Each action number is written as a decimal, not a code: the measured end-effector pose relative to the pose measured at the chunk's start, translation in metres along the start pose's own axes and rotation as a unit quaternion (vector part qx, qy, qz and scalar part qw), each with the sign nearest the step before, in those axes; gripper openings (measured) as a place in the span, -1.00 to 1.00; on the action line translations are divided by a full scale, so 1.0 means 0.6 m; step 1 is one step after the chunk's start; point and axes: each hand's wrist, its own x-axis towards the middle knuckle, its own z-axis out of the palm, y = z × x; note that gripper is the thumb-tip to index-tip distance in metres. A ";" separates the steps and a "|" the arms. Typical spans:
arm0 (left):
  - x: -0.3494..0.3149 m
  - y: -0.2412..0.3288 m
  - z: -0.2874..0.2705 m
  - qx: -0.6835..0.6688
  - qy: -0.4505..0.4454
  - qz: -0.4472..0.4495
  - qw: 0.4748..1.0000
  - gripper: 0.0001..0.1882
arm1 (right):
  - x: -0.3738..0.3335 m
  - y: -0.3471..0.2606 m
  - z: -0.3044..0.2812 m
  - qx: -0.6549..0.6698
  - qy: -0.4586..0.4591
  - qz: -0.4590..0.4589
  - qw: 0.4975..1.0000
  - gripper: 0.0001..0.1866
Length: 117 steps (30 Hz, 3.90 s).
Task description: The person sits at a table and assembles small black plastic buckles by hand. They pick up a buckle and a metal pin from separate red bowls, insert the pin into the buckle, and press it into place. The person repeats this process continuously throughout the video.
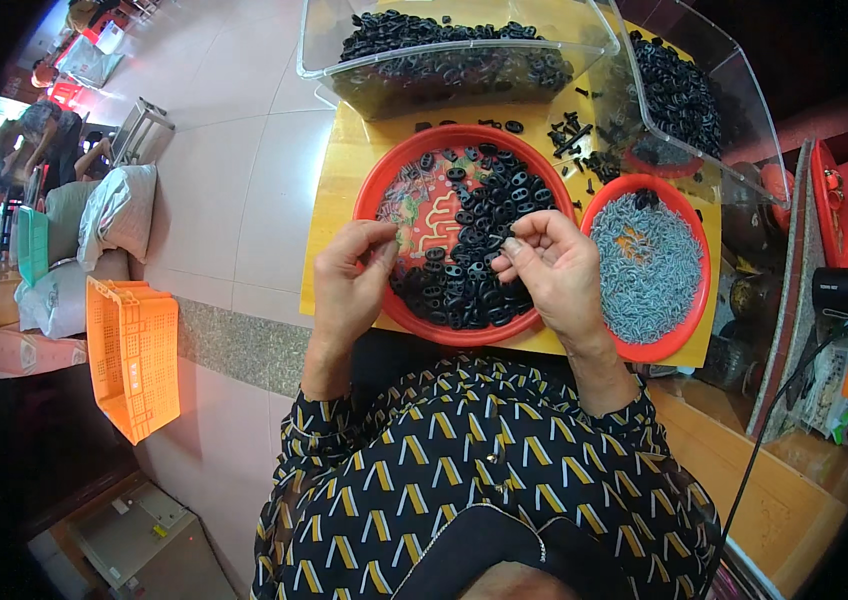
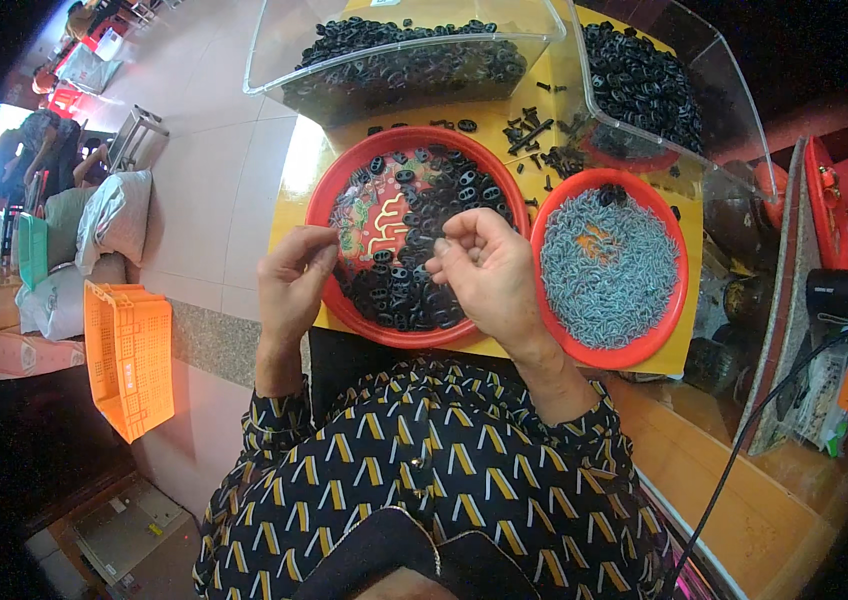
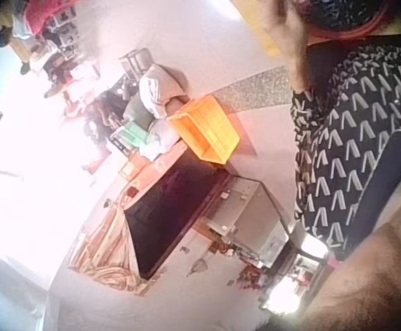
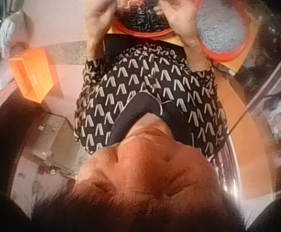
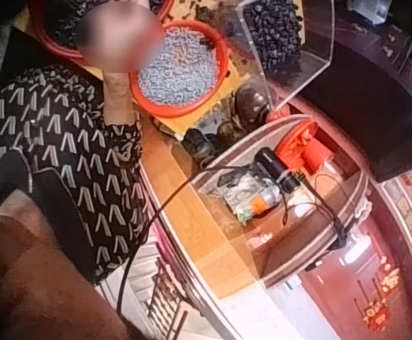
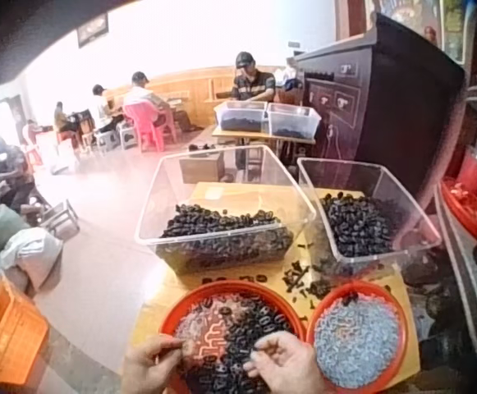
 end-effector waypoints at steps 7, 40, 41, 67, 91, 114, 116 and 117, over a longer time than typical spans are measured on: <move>0.017 0.019 0.037 0.271 -0.089 0.116 0.951 -0.92 | -0.005 0.011 0.000 -0.004 -0.026 0.018 0.999 -0.85; -0.018 0.019 0.059 -0.345 -0.029 -0.143 0.927 -0.85 | -0.013 0.018 0.049 0.097 -0.049 -0.019 0.994 -0.93; -0.020 0.020 0.058 -0.339 -0.030 -0.143 0.929 -0.86 | -0.013 0.018 0.050 0.118 -0.050 0.005 0.992 -0.93; -0.024 0.011 0.036 -0.412 -0.112 -0.146 0.892 -0.72 | -0.005 -0.006 0.036 -0.008 -0.061 0.063 0.996 -0.95; -0.027 0.021 0.036 -0.322 -0.119 -0.119 0.932 -0.75 | -0.007 -0.006 0.036 -0.048 -0.076 0.044 0.995 -0.95; -0.038 0.019 0.045 -0.286 -0.083 -0.056 0.953 -0.77 | 0.006 0.027 0.023 0.259 -0.195 0.122 0.938 -0.80; -0.035 0.019 0.045 -0.271 -0.086 -0.038 0.958 -0.77 | 0.006 0.029 0.023 0.260 -0.196 0.117 0.938 -0.80; -0.035 0.020 0.044 -0.262 -0.085 -0.029 0.961 -0.78 | 0.007 0.029 0.025 0.258 -0.197 0.117 0.939 -0.80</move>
